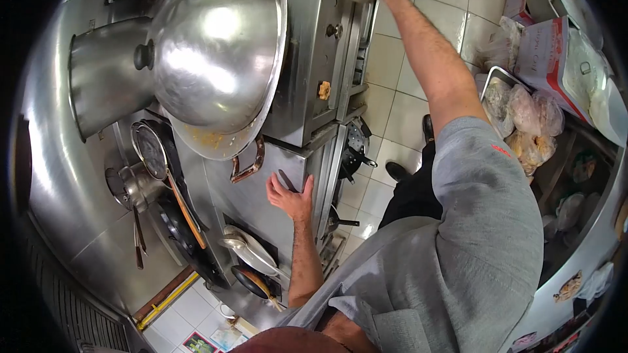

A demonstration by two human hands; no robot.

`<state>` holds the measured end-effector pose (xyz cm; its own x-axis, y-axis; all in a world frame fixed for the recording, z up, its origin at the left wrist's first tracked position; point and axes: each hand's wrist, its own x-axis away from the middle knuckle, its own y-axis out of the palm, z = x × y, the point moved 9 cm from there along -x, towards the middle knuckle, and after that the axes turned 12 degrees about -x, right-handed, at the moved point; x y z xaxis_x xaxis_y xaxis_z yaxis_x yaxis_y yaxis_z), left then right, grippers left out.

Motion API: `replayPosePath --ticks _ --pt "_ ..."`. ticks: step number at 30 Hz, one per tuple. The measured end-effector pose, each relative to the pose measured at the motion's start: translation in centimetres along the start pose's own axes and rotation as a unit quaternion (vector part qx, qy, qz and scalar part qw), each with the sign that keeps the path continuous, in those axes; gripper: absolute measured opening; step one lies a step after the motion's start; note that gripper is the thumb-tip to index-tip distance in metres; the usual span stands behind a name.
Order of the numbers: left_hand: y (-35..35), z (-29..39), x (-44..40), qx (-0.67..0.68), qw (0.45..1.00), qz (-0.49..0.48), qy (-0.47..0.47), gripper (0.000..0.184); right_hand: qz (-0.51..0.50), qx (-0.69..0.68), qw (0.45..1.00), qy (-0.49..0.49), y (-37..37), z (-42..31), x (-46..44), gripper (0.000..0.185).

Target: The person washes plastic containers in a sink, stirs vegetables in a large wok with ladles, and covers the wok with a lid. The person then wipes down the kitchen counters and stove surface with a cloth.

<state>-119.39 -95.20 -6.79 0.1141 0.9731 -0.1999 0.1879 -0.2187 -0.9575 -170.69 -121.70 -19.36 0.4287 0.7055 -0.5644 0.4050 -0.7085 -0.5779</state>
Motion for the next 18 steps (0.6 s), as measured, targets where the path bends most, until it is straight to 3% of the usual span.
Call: replayPosePath --ticks 1,2,3,4,8,11,12,13,15,18 --pt "0.2 0.0 -0.2 0.001 1.0 -0.007 -0.002 0.096 -0.005 -0.002 1.0 0.0 0.6 0.5 1.0 0.028" --pt "0.2 0.1 -0.2 -0.002 1.0 -0.012 -0.005 0.096 0.015 -0.284 0.932 0.227 1.5 4.2 3.0 0.031" --pt "0.3 0.1 -0.2 -0.006 1.0 -0.016 -0.009 0.096 0.034 -0.525 0.736 0.426 4.9 6.7 6.4 0.035" --pt "0.4 0.1 -0.3 -0.011 1.0 -0.018 -0.011 0.096 -0.176 -0.209 0.925 0.264 7.7 5.7 6.6 0.038" --pt "0.8 -0.2 0.0 -0.026 0.999 -0.04 -0.02 0.096 -0.09 -0.19 0.935 0.285 12.4 -1.3 20.4 0.036" --pt "1.0 0.1 -0.2 -0.012 0.999 -0.043 -0.029 0.096 -0.149 -0.161 0.932 0.29 8.1 -12.0 30.4 0.043" --pt "1.0 -0.1 -0.1 -0.017 0.998 -0.049 -0.032 0.096 -0.306 -0.179 0.863 0.36 9.3 -13.9 36.0 0.053" --pt "1.0 -0.3 -0.1 -0.022 0.998 -0.051 -0.034 0.096 -0.389 -0.167 0.847 0.321 7.9 -16.9 38.0 0.055" --pt "0.5 -0.1 -0.1 -0.022 0.999 -0.035 -0.022 0.095 -0.474 -0.178 0.813 0.288 6.8 -19.6 39.2 0.055" --pt "0.4 -0.1 -0.1 -0.016 1.0 -0.022 -0.013 0.095 -0.492 -0.151 0.816 0.261 8.1 -16.7 36.4 0.06"
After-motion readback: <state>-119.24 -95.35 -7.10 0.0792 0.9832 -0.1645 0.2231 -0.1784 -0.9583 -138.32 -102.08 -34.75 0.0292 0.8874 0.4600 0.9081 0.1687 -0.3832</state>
